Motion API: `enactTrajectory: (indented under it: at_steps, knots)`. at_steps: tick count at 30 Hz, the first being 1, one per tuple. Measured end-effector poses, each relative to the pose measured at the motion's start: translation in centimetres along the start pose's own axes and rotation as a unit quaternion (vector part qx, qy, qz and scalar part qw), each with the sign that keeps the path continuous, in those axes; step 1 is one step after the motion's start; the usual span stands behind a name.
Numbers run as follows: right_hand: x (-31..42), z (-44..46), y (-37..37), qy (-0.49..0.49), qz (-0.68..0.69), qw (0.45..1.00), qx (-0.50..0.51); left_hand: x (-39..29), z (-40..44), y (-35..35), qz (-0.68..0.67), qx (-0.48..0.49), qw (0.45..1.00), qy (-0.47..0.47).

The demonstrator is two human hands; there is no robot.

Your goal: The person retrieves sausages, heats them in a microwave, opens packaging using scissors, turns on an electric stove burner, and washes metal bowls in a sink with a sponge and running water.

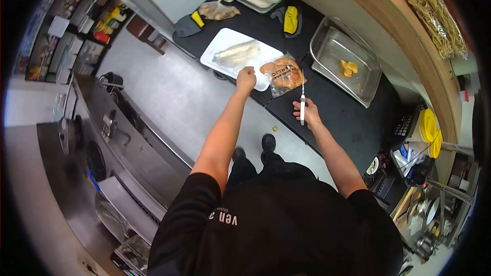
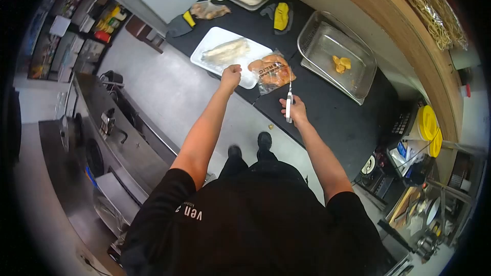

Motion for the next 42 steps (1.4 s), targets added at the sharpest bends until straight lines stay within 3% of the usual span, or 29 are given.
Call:
enactTrajectory:
  at_steps: [1, 3, 4, 7, 9, 11, 13, 15, 18, 19, 21, 22, 26, 29, 33, 35, 37, 38, 39, 40, 42]
  knots:
    - [-0.5, 0.8, 0.1, -0.008, 0.008, 1.0, -0.008, 0.5, 0.7, -1.1, 0.004, 0.013, 1.0, 0.002]
    - [-0.4, 2.1, 0.5, 0.034, -0.009, 0.998, -0.045, -2.6, 1.6, -3.0, 0.217, 0.069, 0.963, -0.141]
    - [-0.3, 3.2, 0.7, 0.104, -0.049, 0.99, -0.081, -3.6, 1.7, -4.3, 0.241, 0.102, 0.943, -0.205]
    - [4.6, 0.0, -0.9, 0.193, -0.151, 0.96, -0.139, -2.1, 3.8, -7.1, 0.201, 0.179, 0.942, -0.2]
    - [6.3, -0.7, -2.5, 0.185, -0.174, 0.957, -0.138, -3.0, 4.0, -8.0, 0.178, 0.192, 0.934, -0.244]
    - [7.4, -0.9, -3.7, 0.184, -0.163, 0.956, -0.158, -2.6, 3.7, -8.4, 0.178, 0.223, 0.939, -0.192]
    - [8.0, 0.0, -4.6, 0.213, -0.195, 0.935, -0.208, -3.9, 3.0, -8.6, 0.162, 0.229, 0.937, -0.208]
    - [8.9, -0.3, -5.7, 0.227, -0.153, 0.936, -0.222, -3.5, 2.6, -8.8, 0.106, 0.268, 0.946, -0.147]
    - [9.7, -0.3, -6.4, 0.262, -0.131, 0.918, -0.266, -3.5, 1.1, -10.2, 0.118, 0.3, 0.935, -0.15]
    - [9.6, -0.5, -6.2, 0.261, -0.132, 0.916, -0.273, -3.5, 0.9, -10.4, 0.115, 0.305, 0.933, -0.154]
    - [8.5, -0.5, -4.7, 0.227, -0.103, 0.922, -0.296, -3.6, 1.0, -9.0, 0.097, 0.224, 0.952, -0.183]
    - [8.0, -0.5, -3.8, 0.21, -0.147, 0.914, -0.313, -4.6, 0.0, -8.8, 0.136, 0.207, 0.939, -0.238]
    - [4.9, -1.2, -0.8, 0.162, -0.159, 0.927, -0.3, -6.7, -5.3, -9.1, 0.277, 0.237, 0.89, -0.273]
    - [2.0, -4.4, 4.1, 0.169, -0.154, 0.891, -0.391, -6.7, -6.0, -10.1, 0.332, 0.237, 0.865, -0.292]
    - [-2.4, -4.8, 9.4, 0.077, -0.33, 0.854, -0.395, -7.2, -6.3, -12.1, 0.365, 0.216, 0.847, -0.321]
    - [-3.4, -3.5, 10.7, 0.043, -0.356, 0.859, -0.365, -6.5, -5.7, -12.5, 0.404, 0.205, 0.849, -0.272]
    - [-2.7, -2.4, 10.6, 0.048, -0.488, 0.802, -0.342, -6.0, -5.8, -13.1, 0.399, 0.225, 0.855, -0.244]
    - [-1.8, -2.3, 9.9, 0.006, -0.53, 0.786, -0.319, -5.6, -5.7, -13.5, 0.39, 0.243, 0.862, -0.216]
    - [0.5, -2.3, 8.2, 0.021, -0.542, 0.792, -0.28, -5.2, -5.7, -14.0, 0.392, 0.241, 0.861, -0.216]
    - [2.9, -2.5, 6.2, 0.035, -0.554, 0.797, -0.24, -4.6, -5.6, -14.0, 0.335, 0.213, 0.895, -0.204]
    - [9.0, -5.1, 0.2, 0.322, -0.492, 0.782, -0.206, -4.6, -5.8, -13.8, 0.276, 0.185, 0.924, -0.191]
Point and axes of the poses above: each hand's wrist, its own z-axis towards the middle knuckle, its own y-axis out of the back of the hand, x = y × z, the point moved 10 cm from there along z, towards the middle knuckle, and after that the axes turned 5 degrees about -y, right-handed, at the moved point
